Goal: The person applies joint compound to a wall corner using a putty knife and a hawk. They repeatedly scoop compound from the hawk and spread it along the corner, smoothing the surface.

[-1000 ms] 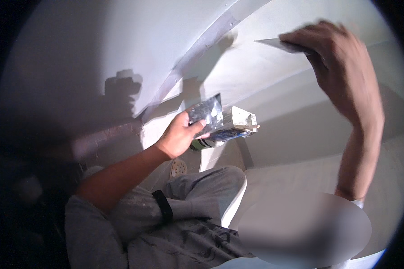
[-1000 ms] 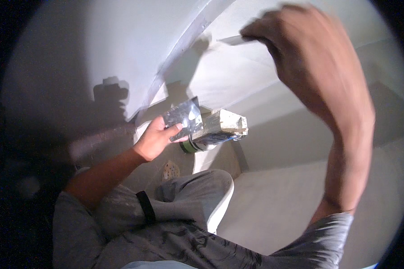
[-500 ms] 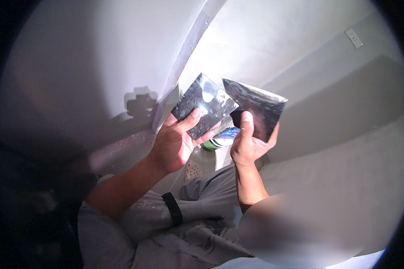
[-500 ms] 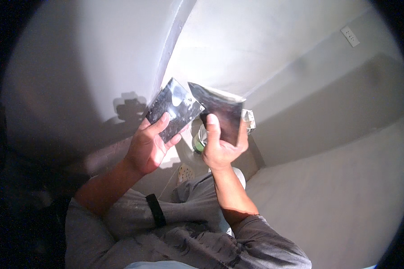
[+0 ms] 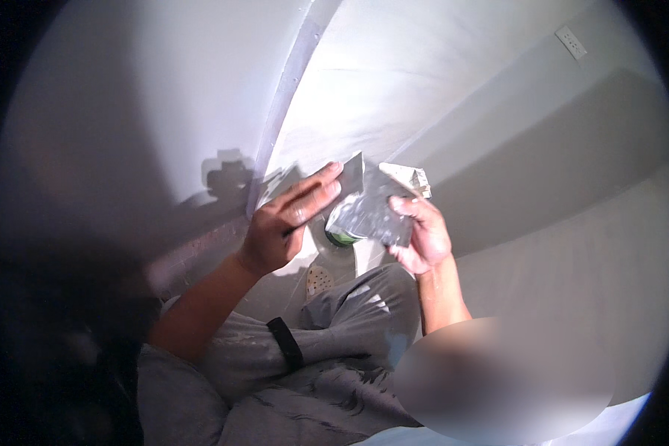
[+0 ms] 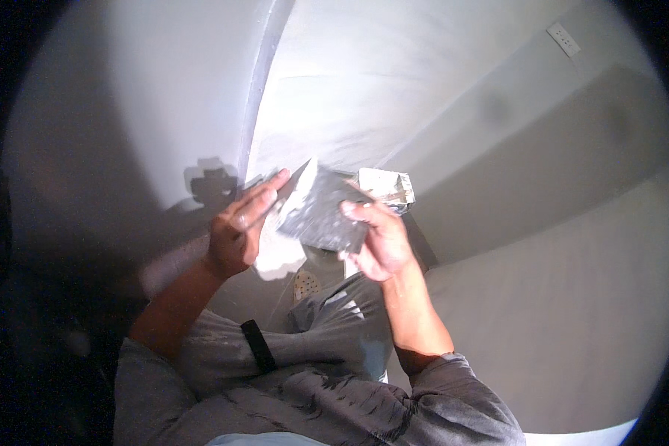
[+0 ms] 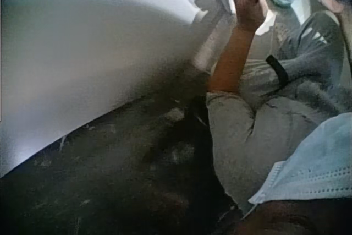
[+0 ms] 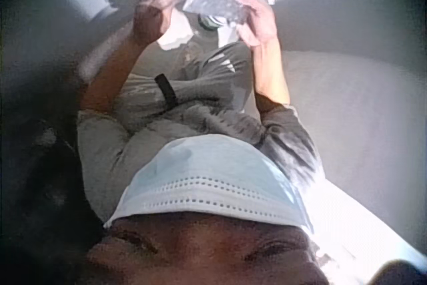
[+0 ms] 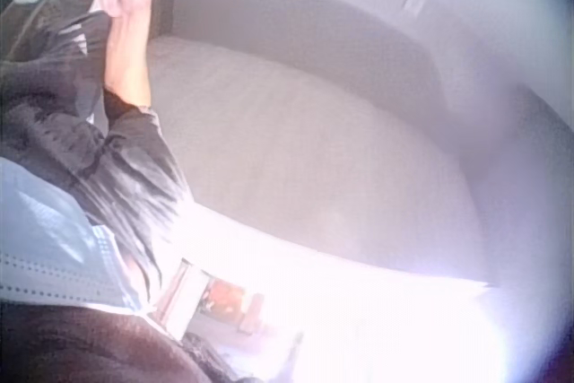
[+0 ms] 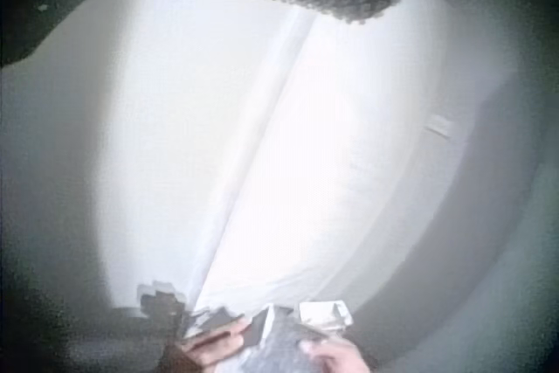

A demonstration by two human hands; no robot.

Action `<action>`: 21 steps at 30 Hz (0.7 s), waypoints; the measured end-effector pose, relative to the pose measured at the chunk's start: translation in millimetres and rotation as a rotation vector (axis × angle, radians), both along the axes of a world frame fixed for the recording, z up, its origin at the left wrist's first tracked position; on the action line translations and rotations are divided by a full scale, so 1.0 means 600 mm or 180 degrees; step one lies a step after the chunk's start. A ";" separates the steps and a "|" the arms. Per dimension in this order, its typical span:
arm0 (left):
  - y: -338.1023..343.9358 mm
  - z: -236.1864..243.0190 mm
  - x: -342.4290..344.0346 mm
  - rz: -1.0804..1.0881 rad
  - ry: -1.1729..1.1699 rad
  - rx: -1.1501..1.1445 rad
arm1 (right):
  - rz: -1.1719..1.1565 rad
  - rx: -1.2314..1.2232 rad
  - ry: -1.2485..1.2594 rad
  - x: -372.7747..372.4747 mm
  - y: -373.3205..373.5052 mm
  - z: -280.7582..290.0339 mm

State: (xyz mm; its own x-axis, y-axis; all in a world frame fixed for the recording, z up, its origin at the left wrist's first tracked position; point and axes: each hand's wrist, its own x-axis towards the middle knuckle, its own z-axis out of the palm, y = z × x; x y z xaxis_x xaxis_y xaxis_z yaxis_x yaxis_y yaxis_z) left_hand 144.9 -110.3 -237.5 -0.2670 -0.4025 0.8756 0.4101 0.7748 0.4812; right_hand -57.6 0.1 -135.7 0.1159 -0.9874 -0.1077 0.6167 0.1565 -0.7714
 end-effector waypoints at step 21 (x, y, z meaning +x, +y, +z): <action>-0.028 -0.078 -0.002 0.0069 -0.2349 0.0363 | 0.0141 -0.4996 0.8086 0.186 -0.216 0.382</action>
State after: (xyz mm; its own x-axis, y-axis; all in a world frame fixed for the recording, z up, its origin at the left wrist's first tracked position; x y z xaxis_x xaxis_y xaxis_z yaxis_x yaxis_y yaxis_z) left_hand 143.7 -127.0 -284.2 -0.7601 -0.4920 0.4244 -0.0653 0.7078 0.7034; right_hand 53.9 -129.5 93.2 0.8164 -0.5590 0.1447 -0.4996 -0.5582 0.6624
